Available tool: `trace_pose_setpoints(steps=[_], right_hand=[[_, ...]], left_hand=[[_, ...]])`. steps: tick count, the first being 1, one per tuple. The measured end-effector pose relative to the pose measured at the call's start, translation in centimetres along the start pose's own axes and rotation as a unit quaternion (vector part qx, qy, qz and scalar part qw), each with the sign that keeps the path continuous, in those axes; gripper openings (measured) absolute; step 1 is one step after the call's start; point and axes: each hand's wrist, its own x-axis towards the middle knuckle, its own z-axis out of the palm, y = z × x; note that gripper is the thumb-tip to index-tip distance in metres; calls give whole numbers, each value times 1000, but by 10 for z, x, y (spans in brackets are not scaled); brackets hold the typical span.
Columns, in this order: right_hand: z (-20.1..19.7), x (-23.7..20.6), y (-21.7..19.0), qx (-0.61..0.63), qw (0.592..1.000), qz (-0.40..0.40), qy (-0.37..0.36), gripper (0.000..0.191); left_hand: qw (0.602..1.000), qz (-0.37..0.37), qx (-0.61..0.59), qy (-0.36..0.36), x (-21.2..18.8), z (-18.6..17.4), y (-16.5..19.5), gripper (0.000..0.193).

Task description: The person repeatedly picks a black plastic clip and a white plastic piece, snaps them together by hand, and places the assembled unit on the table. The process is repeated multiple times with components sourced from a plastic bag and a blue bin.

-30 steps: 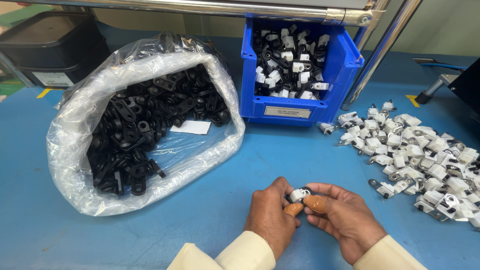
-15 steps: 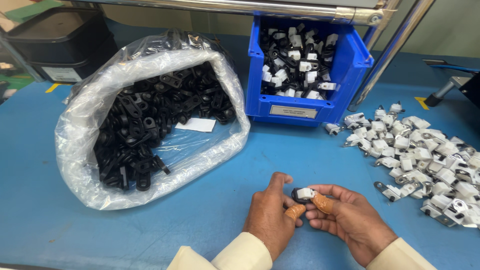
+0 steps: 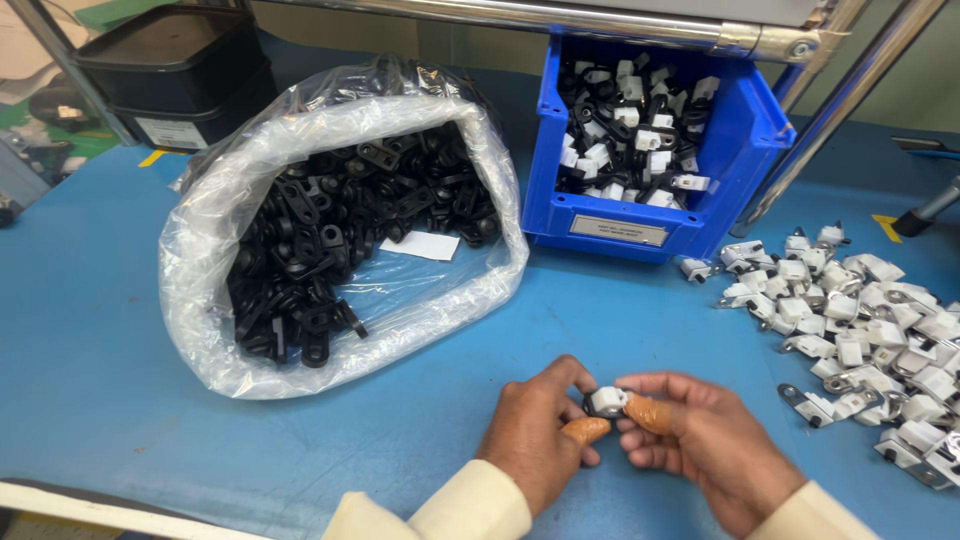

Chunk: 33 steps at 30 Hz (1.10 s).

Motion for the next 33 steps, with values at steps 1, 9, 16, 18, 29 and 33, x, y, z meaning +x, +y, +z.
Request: trace_pose_setpoints(steps=[1,9,16,18,29,33], right_hand=[[3,1,-11,-21,999,-40,-16,28],[15,15,-133,82,934,-330,105,43],[14,25,-42,-63,966,-233,88,30],[-9,26,-21,-197,933,-248,172,25],[-182,73,72,-489,726,-369,313,32],[-154,57,76,-270,798,-463,276,23]], left_hand=[[1000,-5,-25,-1,-3,-5,-3,37],[991,-104,-78,-13,-14,-23,-12,18],[987,-129,-99,-14,-15,-45,-19,15],[989,-131,-70,5,-19,-56,-17,15],[943,37,144,298,-20,-145,7,17],[928,25,161,334,-18,-181,20,15]])
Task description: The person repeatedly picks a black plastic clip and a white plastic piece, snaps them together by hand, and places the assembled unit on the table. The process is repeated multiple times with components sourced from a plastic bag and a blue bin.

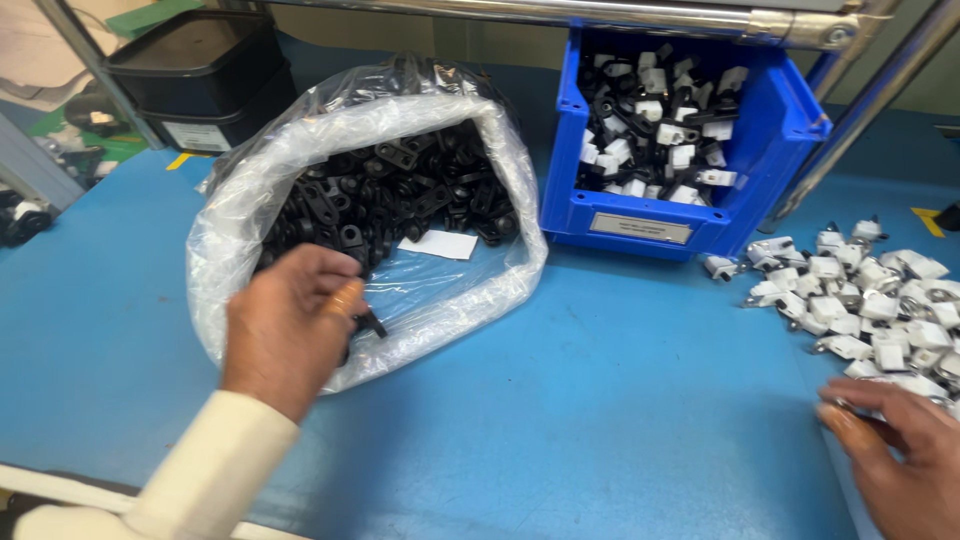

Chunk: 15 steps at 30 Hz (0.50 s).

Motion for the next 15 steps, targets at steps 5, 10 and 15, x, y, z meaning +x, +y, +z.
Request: trace_pose_setpoints(steps=[5,10,15], right_hand=[[32,-13,-69,83,993,78,-29,21],[23,-15,-109,-14,985,139,-98,19],[20,3,-131,-58,965,239,-97,29]], left_hand=[[987,-40,134,-79,20,-9,3,20],[897,201,349,-183,24,-4,-7,50],[866,145,399,-263,38,10,-7,34]])
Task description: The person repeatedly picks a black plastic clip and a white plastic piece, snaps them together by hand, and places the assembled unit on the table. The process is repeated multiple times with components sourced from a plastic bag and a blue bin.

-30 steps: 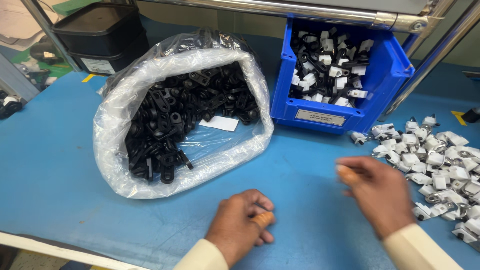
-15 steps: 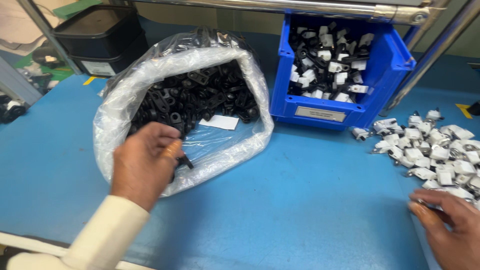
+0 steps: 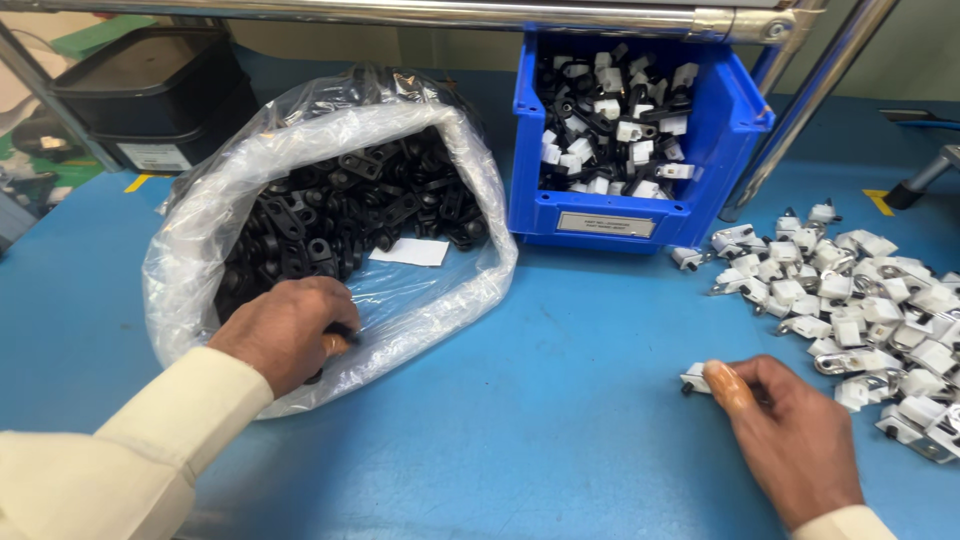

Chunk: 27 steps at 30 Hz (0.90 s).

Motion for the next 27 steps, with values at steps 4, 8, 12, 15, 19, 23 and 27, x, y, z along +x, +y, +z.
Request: trace_pose_setpoints(steps=[4,8,12,15,19,23,27], right_hand=[[-2,0,-13,-17,1000,11,-7,33],[8,-6,-16,2,999,-3,-38,31],[17,-9,-14,5,999,-10,-36,32],[18,-11,-16,-19,999,-44,-15,39],[20,-20,-30,-44,997,-25,-60,42],[17,-28,-46,-137,987,-17,-79,45],[16,-30,-51,-187,979,-17,-78,48]], left_hand=[[983,51,-138,110,5,10,13,29],[938,104,-303,133,5,42,58,37],[920,114,-368,70,-15,66,105,33],[931,51,-360,45,-29,63,125,18],[924,-66,-377,17,-38,51,136,27],[906,-91,-413,25,-40,48,141,53],[937,-119,-329,-15,-38,43,142,23]])
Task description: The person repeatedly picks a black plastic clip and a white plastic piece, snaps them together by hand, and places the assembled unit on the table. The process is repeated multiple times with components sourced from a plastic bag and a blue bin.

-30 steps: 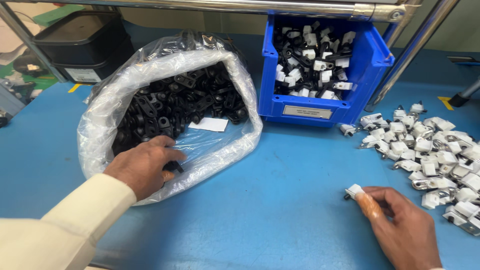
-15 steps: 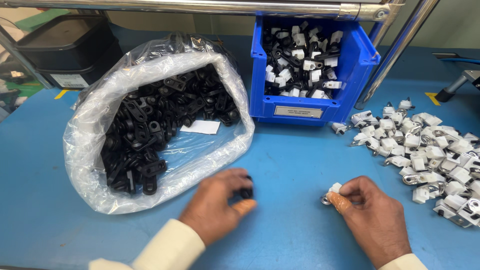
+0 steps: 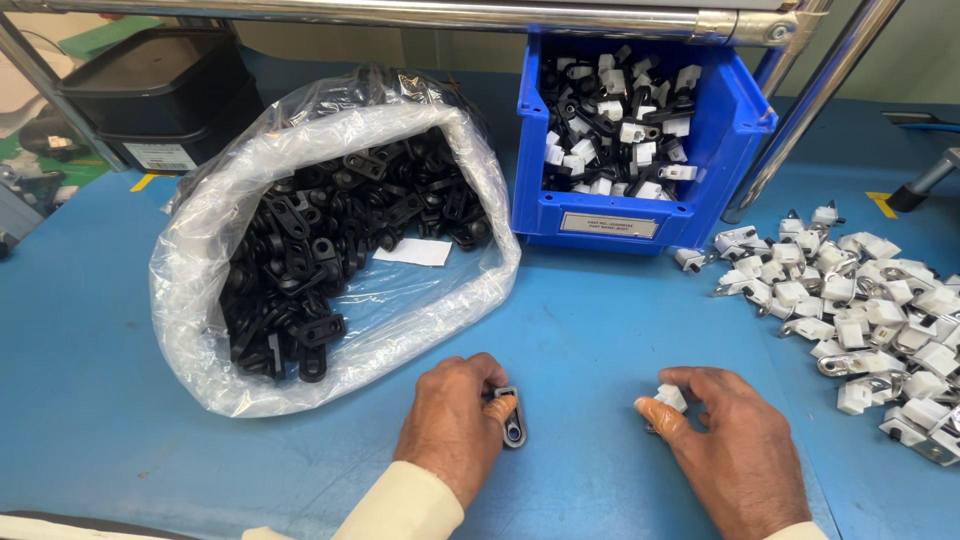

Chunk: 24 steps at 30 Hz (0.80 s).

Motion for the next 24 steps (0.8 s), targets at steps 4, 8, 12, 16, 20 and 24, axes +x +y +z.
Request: trace_pose_setpoints(steps=[4,8,12,16,20,24], right_hand=[[6,6,13,4,1000,4,-26,37],[21,7,37,-7,996,-76,47,44],[34,6,55,-39,995,-57,66,40],[35,5,64,-62,996,-22,60,46],[32,5,71,-108,988,-36,108,46],[29,8,75,-134,984,-33,109,51]], left_hand=[[997,-39,58,-33,-2,-7,7,24],[994,-52,77,-63,-2,-13,13,26],[996,-60,46,-54,-1,-13,11,23],[998,-56,23,-36,-1,-10,7,21],[997,-62,7,-35,0,-8,6,18],[998,-56,-8,-28,0,-8,5,19]])
